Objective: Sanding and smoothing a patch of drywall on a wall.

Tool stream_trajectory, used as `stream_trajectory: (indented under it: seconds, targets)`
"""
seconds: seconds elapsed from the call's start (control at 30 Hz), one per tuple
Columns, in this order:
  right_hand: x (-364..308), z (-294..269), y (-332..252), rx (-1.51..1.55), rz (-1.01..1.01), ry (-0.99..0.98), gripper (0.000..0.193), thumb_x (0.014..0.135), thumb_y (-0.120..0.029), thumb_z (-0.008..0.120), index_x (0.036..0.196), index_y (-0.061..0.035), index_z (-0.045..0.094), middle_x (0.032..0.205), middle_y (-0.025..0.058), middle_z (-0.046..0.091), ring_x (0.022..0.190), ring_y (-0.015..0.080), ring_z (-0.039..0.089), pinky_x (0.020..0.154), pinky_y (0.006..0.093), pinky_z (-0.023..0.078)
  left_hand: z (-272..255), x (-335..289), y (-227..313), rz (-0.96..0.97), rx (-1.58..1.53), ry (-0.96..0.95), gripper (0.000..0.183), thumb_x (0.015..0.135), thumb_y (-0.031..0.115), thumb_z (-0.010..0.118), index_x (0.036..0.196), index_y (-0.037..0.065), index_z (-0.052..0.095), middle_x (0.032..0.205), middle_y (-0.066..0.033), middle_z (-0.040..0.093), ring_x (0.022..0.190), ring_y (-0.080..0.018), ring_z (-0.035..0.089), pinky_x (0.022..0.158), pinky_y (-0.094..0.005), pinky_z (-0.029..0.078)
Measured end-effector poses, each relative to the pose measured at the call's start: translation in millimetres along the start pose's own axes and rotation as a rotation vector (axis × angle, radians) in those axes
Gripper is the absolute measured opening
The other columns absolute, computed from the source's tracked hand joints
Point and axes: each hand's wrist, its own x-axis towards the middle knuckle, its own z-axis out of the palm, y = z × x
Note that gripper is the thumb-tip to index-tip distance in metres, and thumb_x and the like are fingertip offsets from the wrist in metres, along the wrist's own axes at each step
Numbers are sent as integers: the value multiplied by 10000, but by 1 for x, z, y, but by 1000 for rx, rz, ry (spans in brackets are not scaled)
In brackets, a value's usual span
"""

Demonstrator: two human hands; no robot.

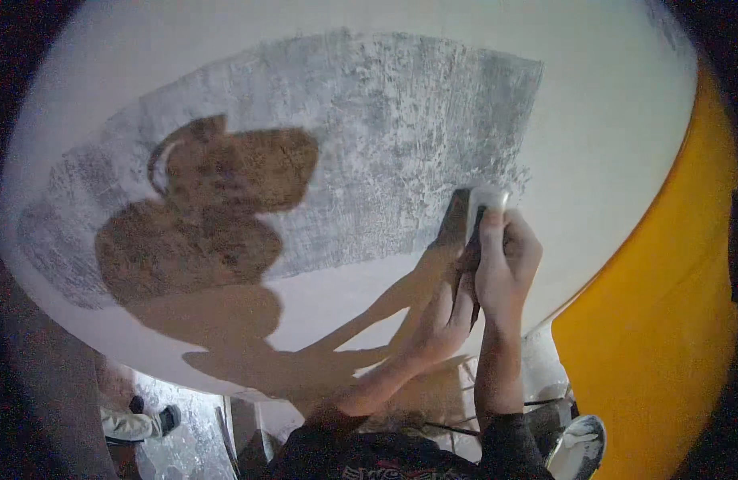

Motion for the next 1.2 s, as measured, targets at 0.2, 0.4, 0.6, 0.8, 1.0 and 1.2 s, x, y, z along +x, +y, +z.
stream_trajectory:
  seconds: [0.2, 0.4, 0.6, 0.8, 1.0, 1.2]
  targets:
    - [-23, 7, 12, 91, 177, -165, 294, 952, -242, 531, 756, -25, 558, 599, 2, 535, 493, 61, 493, 450, 212, 385, -6, -31, -7, -174, -259, 135, 336, 991, 165, 365, 1274, -16, 364, 944, -100, 506, 747, -146, 512, 626, -269, 439]
    - [-21, 9, 16, 127, 224, -121, 308, 940, -264, 556, 765, -12, 578, 621, 15, 563, 516, 46, 489, 458, 214, 381, -15, -36, -31, 458, 408, 206, 452, 972, 98, 423, 1358, -48, 241, 838, -97, 512, 649, -167, 512, 592, -284, 454]
    - [-18, 19, 15, 55, 105, -51, 327, 931, -239, 574, 675, -45, 515, 566, -16, 496, 500, 39, 468, 434, 207, 355, -26, -35, 1, 233, 164, 35, 474, 957, 44, 442, 1332, -139, 217, 867, -134, 521, 665, -142, 495, 595, -288, 454]
    - [-21, 23, 3, 6, 52, -4, 352, 947, -245, 543, 652, -59, 492, 534, -14, 491, 408, 53, 447, 378, 204, 337, -34, -38, 15, 174, 242, -70, 449, 960, 65, 440, 1288, -169, 243, 859, -142, 512, 673, -161, 505, 611, -294, 450]
    - [-29, 25, -9, 46, 63, -5, 353, 932, -204, 572, 634, -49, 464, 615, -48, 436, 614, 26, 388, 513, 206, 321, -32, -49, -3, 190, 406, -20, 384, 941, 78, 478, 1177, -209, 382, 1046, -325, 506, 899, -340, 573, 814, -372, 495]
    - [-34, 24, -14, -78, -21, 18, 318, 936, -174, 556, 661, -24, 497, 613, -36, 468, 588, 29, 387, 486, 214, 307, -32, -51, -19, 385, 436, -54, 508, 956, 94, 457, 1293, -180, 194, 1088, -232, 541, 919, -263, 586, 753, -330, 500]
